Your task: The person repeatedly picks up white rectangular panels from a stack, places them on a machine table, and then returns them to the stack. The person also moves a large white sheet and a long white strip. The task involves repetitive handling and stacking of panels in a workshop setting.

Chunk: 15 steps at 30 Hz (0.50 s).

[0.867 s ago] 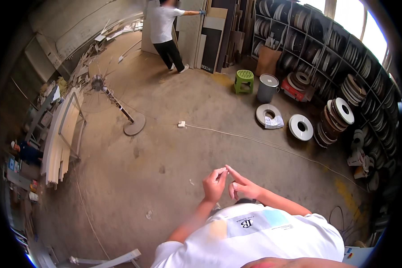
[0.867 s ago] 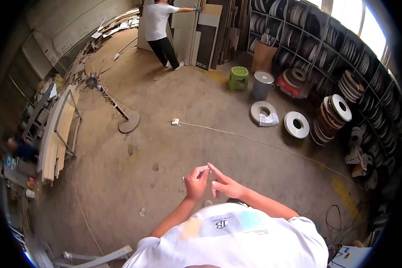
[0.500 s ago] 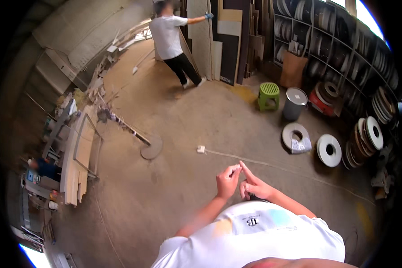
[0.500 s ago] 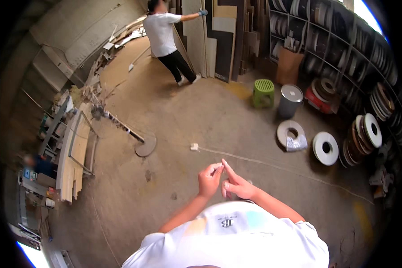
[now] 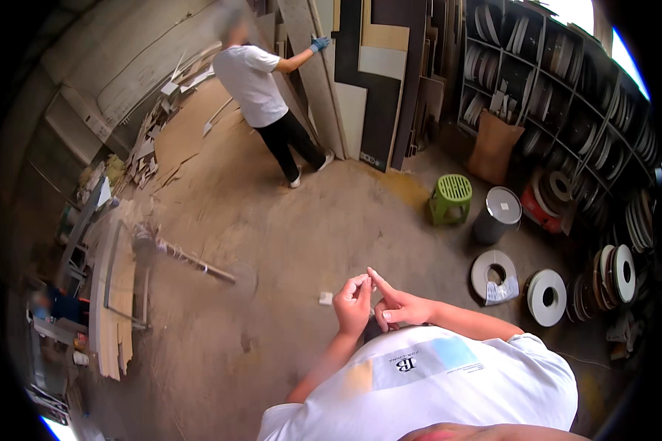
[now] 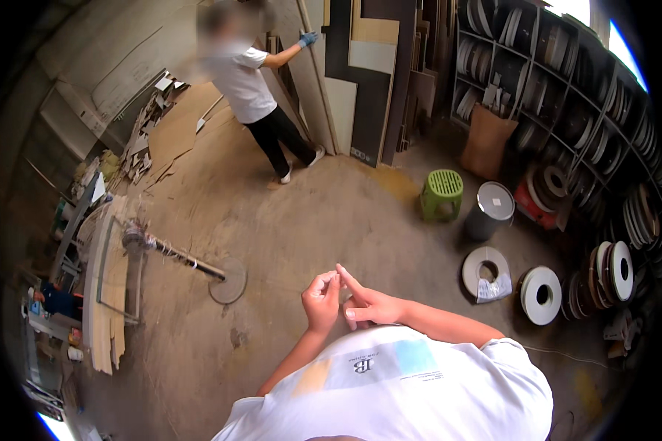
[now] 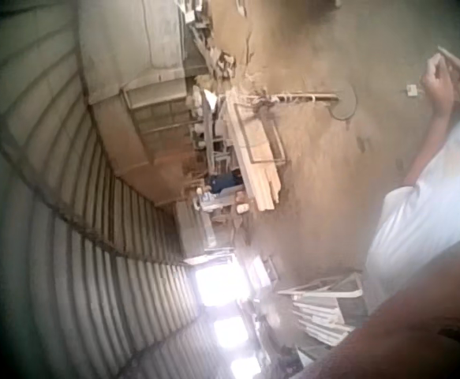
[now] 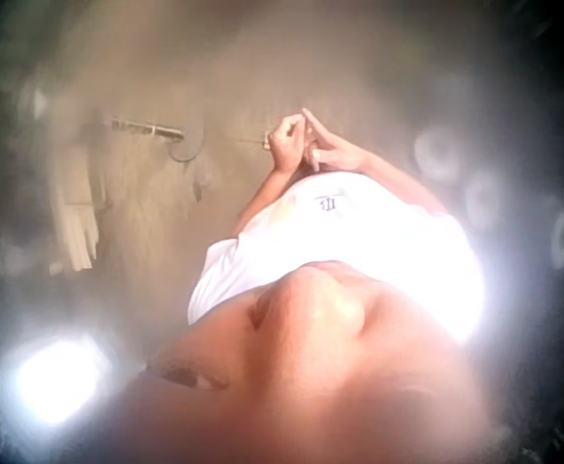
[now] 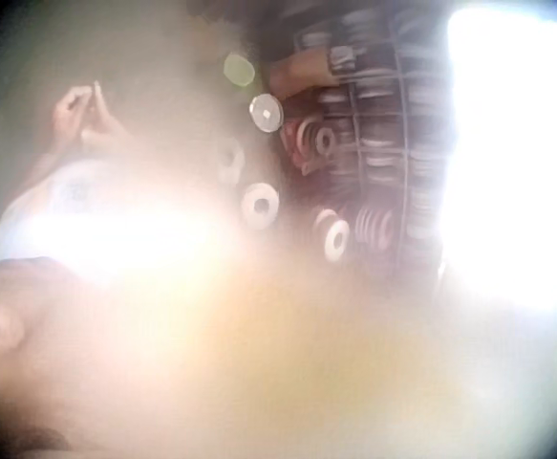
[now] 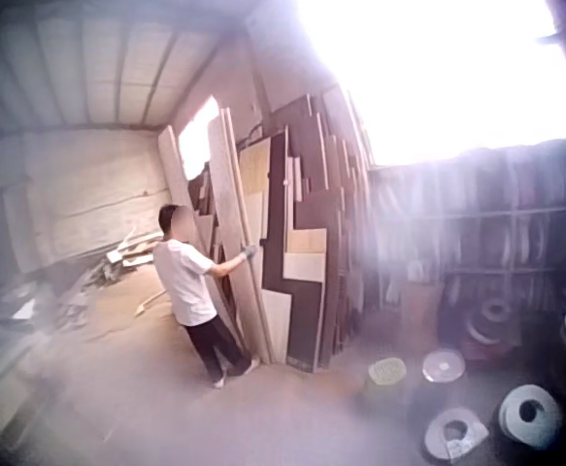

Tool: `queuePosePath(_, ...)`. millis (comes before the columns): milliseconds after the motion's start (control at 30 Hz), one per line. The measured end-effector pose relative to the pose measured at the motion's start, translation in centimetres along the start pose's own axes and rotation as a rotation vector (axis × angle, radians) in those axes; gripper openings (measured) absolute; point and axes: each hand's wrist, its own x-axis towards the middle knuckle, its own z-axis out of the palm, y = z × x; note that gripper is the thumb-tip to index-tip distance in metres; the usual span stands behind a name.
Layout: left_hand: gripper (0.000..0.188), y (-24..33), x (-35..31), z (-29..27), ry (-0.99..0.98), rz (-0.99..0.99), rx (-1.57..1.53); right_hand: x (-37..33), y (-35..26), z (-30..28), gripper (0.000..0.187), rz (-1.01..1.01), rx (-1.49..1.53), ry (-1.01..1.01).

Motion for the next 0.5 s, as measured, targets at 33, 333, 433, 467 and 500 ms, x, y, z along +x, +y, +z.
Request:
queuePosePath(33,0.012,-1.0,2.8,0.0,-0.018,0.022,0.008,1.8,-0.3,-1.9,0.107,-0.007,0.000,0.015)
queuePosePath(333,0.012,-4.5,26.4,0.2,-0.137,0.102,0.012,16.8,-7.7,-15.2,0.111,-0.117,0.025,0.127)
queuePosePath(433,0.012,-5.3,32.6,-0.4,-0.149,0.077,-0.018,21.3,-8.8,-19.0,0.113,-0.156,0.061,0.133)
queuePosePath(467,0.012,-5.6,34.5,-0.7,-0.144,0.067,-0.033,22.9,-9.3,-20.3,0.116,-0.148,0.076,0.129)
queuePosePath(500,0.012,-6.5,36.5,-1.0,-0.146,0.056,-0.021,24.3,-9.4,-22.0,0.118,-0.131,0.096,0.129)
